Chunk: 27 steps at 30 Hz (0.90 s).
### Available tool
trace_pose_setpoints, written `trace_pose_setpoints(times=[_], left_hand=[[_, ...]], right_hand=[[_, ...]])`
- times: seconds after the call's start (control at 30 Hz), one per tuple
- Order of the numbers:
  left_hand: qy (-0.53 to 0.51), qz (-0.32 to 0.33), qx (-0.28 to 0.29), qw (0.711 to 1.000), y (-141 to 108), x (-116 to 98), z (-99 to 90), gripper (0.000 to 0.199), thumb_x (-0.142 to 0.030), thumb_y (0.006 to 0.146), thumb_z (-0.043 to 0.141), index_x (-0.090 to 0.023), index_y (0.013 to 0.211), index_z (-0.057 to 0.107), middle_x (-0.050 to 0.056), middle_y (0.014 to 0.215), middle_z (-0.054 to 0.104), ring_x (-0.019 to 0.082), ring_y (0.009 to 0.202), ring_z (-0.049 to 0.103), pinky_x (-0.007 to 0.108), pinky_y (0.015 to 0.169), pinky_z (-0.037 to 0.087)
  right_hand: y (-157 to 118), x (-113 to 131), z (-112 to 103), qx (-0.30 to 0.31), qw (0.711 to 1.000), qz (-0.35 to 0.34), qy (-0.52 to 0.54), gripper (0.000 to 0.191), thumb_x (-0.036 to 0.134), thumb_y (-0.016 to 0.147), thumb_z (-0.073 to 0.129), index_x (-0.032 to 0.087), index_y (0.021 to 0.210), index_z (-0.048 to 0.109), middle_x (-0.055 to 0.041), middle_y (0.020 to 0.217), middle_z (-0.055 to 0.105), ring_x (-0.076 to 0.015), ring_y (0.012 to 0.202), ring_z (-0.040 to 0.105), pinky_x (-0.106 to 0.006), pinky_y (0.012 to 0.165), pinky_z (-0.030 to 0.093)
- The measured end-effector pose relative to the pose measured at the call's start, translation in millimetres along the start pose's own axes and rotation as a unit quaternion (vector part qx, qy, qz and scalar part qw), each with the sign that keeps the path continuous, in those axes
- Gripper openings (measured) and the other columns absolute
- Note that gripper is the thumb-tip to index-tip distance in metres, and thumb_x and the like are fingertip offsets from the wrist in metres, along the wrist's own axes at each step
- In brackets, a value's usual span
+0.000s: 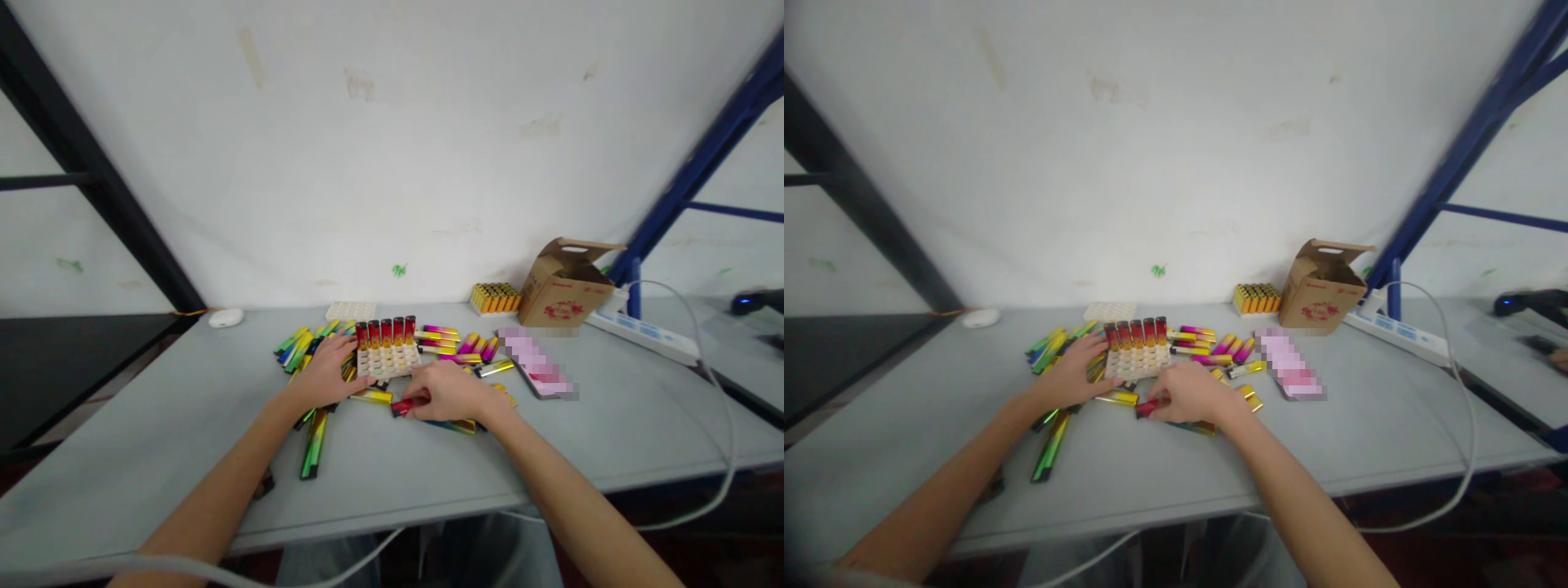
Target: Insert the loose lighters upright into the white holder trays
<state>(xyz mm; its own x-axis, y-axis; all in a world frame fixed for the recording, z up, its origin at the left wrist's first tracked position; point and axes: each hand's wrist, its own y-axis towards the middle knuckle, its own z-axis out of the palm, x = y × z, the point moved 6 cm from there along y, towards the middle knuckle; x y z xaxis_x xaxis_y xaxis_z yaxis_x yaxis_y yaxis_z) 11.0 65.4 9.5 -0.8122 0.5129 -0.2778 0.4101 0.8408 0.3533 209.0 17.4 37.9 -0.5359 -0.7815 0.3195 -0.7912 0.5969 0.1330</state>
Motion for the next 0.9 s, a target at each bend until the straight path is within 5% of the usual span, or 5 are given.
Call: trace_pose_setpoints(times=[0.13, 0.23, 0.53, 0.73, 0.9], left_hand=[[-0.002, 0.002, -0.004, 1.0, 0, 0, 1.0, 0.074, -0.064, 0.074, 0.065, -0.011, 0.125, 0.062, 0.023, 0.136, 0.057, 0.041, 0.131, 0.048, 0.057, 0.113, 0.035], [-0.002, 0.016, -0.01, 1.0, 0, -1, 0.6, 0.071, -0.063, 0.075, 0.065, -0.014, 0.126, 0.061, 0.02, 0.136, 0.058, 0.039, 0.133, 0.047, 0.057, 0.115, 0.034], [0.002, 0.019, 0.009, 1.0, 1, -2, 0.1, 0.074, -0.064, 0.077, 0.062, -0.011, 0.129, 0.059, 0.023, 0.137, 0.056, 0.04, 0.133, 0.046, 0.056, 0.116, 0.032], [0.01, 0.018, 0.013, 1.0, 1, 1, 2.4, 0.074, -0.065, 0.078, 0.06, -0.014, 0.132, 0.057, 0.02, 0.14, 0.055, 0.039, 0.136, 0.044, 0.056, 0.116, 0.031], [0.027, 0.007, 0.025, 0.999, 2, 3, 5.8, 0.078, -0.066, 0.08, 0.057, -0.009, 0.133, 0.056, 0.023, 0.141, 0.053, 0.041, 0.137, 0.042, 0.057, 0.116, 0.03]], right_hand=[[0, -3, -5, -0.039, 0.997, -0.026, 0.055, 0.012, 0.032, 0.081, 0.074, 0.024, 0.09, 0.077, -0.0013, 0.083, 0.066, -0.0151, 0.072, 0.06, -0.025, 0.064, 0.042], [-2, -11, -20, -0.147, 0.974, -0.016, 0.172, 0.022, 0.038, 0.079, 0.077, 0.02, 0.089, 0.071, -0.0044, 0.096, 0.065, -0.018, 0.087, 0.062, -0.03, 0.078, 0.049], [1, -50, -17, -0.265, 0.696, 0.113, 0.658, 0.037, 0.06, 0.085, 0.061, 0.024, 0.086, 0.051, -0.0028, 0.086, 0.07, -0.0206, 0.084, 0.071, -0.038, 0.077, 0.058], [0, -56, -15, -0.247, 0.601, 0.146, 0.746, 0.023, 0.048, 0.092, 0.056, 0.025, 0.092, 0.056, -0.002, 0.101, 0.074, -0.0159, 0.083, 0.071, -0.028, 0.062, 0.058], [-1, -56, -9, -0.242, 0.537, 0.17, 0.79, 0.021, 0.036, 0.089, 0.063, 0.029, 0.109, 0.061, 0.004, 0.084, 0.071, -0.0075, 0.052, 0.055, -0.013, 0.035, 0.032]])
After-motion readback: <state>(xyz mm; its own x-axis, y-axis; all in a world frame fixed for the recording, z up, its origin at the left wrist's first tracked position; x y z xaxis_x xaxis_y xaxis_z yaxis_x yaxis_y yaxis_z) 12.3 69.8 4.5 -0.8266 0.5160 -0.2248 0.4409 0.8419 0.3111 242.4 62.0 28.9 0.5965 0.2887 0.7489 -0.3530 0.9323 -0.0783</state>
